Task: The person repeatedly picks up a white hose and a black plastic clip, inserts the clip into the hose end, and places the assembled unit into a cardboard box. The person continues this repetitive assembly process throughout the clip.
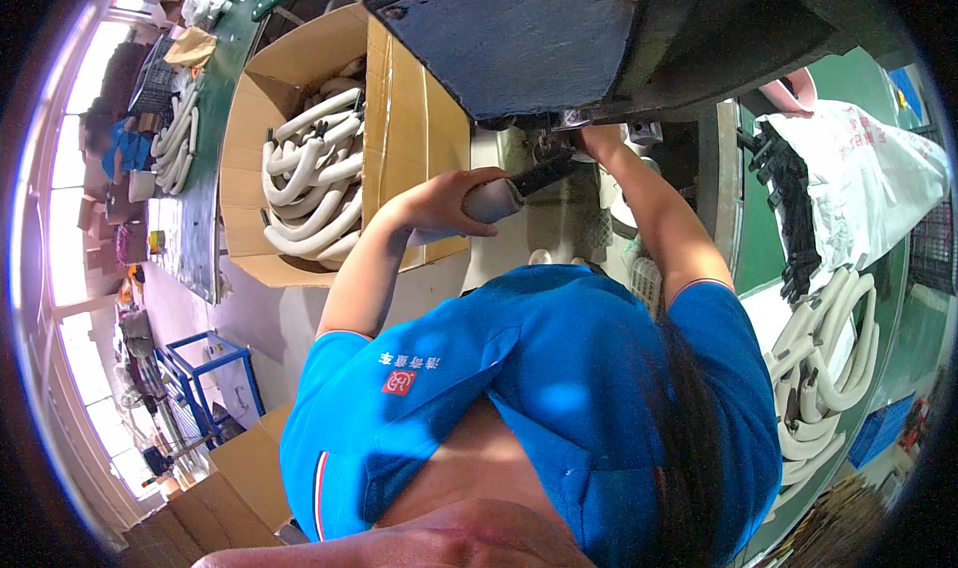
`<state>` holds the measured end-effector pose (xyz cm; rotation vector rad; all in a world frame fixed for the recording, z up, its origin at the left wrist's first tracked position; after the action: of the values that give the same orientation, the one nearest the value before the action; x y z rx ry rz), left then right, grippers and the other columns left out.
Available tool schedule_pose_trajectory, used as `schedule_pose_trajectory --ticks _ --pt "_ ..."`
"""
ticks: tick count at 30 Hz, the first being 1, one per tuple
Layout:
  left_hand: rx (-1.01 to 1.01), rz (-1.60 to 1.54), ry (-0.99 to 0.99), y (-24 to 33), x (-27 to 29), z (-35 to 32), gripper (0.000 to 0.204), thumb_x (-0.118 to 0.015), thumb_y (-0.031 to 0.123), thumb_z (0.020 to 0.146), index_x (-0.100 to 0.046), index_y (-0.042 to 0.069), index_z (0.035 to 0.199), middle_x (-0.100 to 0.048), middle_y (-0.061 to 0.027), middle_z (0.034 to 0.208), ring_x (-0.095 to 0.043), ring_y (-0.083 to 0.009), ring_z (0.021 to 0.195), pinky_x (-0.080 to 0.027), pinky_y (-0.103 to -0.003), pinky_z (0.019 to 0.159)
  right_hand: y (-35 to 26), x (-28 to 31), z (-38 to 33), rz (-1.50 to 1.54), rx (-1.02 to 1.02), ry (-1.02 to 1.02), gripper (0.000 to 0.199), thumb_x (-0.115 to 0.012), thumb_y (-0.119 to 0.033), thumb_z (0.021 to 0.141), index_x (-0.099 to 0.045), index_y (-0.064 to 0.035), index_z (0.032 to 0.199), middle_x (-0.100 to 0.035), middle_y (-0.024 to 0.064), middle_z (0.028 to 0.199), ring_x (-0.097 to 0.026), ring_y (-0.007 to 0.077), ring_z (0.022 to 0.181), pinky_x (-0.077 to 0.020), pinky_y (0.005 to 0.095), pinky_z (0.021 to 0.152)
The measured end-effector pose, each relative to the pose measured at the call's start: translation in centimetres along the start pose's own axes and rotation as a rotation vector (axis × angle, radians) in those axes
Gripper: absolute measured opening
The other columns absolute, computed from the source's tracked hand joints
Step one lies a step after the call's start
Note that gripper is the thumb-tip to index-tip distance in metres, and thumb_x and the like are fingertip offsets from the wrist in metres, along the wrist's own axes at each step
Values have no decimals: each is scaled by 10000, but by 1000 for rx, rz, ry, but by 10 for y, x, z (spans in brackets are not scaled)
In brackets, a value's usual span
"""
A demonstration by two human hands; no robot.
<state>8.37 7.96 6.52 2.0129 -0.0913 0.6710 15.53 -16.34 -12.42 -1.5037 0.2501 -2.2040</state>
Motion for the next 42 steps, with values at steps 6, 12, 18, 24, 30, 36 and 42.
schedule_pose_trajectory --ticks 6,12,18,24,30,36,42 --pt "32 -52 45 0 -3 -10 678 -789 226 671 -511 110 1278 -632 -148 1101 -617 -251 993 -485 -359 882 31 2 0 -251 -55 -70 275 -462 -211 902 -605 -39 1062 -599 193 1122 -563 356 1004 -463 461 843" --pt "61 -98 36 -11 -13 -16 682 -795 219 663 -514 101 1272 -628 -139 1103 -607 -246 1008 -472 -353 896 -42 92 5 1085 -687 -181 183 -648 -117 853 -625 -17 1005 -660 107 915 -629 190 740 -520 300 681" --pt "15 -110 24 0 -21 -17 697 -801 224 647 -516 93 1270 -628 -139 1091 -603 -236 997 -463 -345 893 -111 139 6 1296 -714 -331 215 -775 -205 755 -704 -35 867 -661 49 768 -602 117 668 -497 229 655" --pt "-14 -102 88 4 -20 -26 707 -800 237 645 -512 83 1272 -632 -136 1079 -602 -230 995 -459 -351 884 -95 119 -3 1412 -727 -328 283 -566 -307 912 -585 -71 758 -498 -16 609 -475 91 540 -422 256 535" --pt "-26 -50 172 8 -15 -7 725 -768 219 663 -470 72 1307 -637 -195 1083 -629 -282 984 -481 -366 869 -122 149 -7 691 -387 -226 455 -501 -439 938 -600 -7 833 -601 149 700 -615 287 693 -471 377 614" --pt "-157 62 311 48 23 24 665 -749 199 661 -495 53 1259 -638 -196 1063 -625 -303 998 -483 -368 870 -61 115 16 68 -121 -128 373 -352 -329 988 -509 -36 1159 -576 208 1114 -552 352 1088 -453 448 889" --pt "-77 148 266 31 36 40 703 -779 221 643 -499 43 1262 -634 -195 1090 -614 -313 1022 -473 -369 897 -70 124 38 200 -90 -41 372 -470 -277 939 -544 -21 1199 -543 208 1253 -506 330 1179 -388 414 973"
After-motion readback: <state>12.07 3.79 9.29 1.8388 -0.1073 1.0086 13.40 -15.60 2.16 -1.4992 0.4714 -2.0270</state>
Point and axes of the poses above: each hand's wrist, its own z-axis towards the middle knuckle, its own x-axis out of the back of the hand, y = z × x, the point moved 6 cm from there along z, towards the middle knuckle
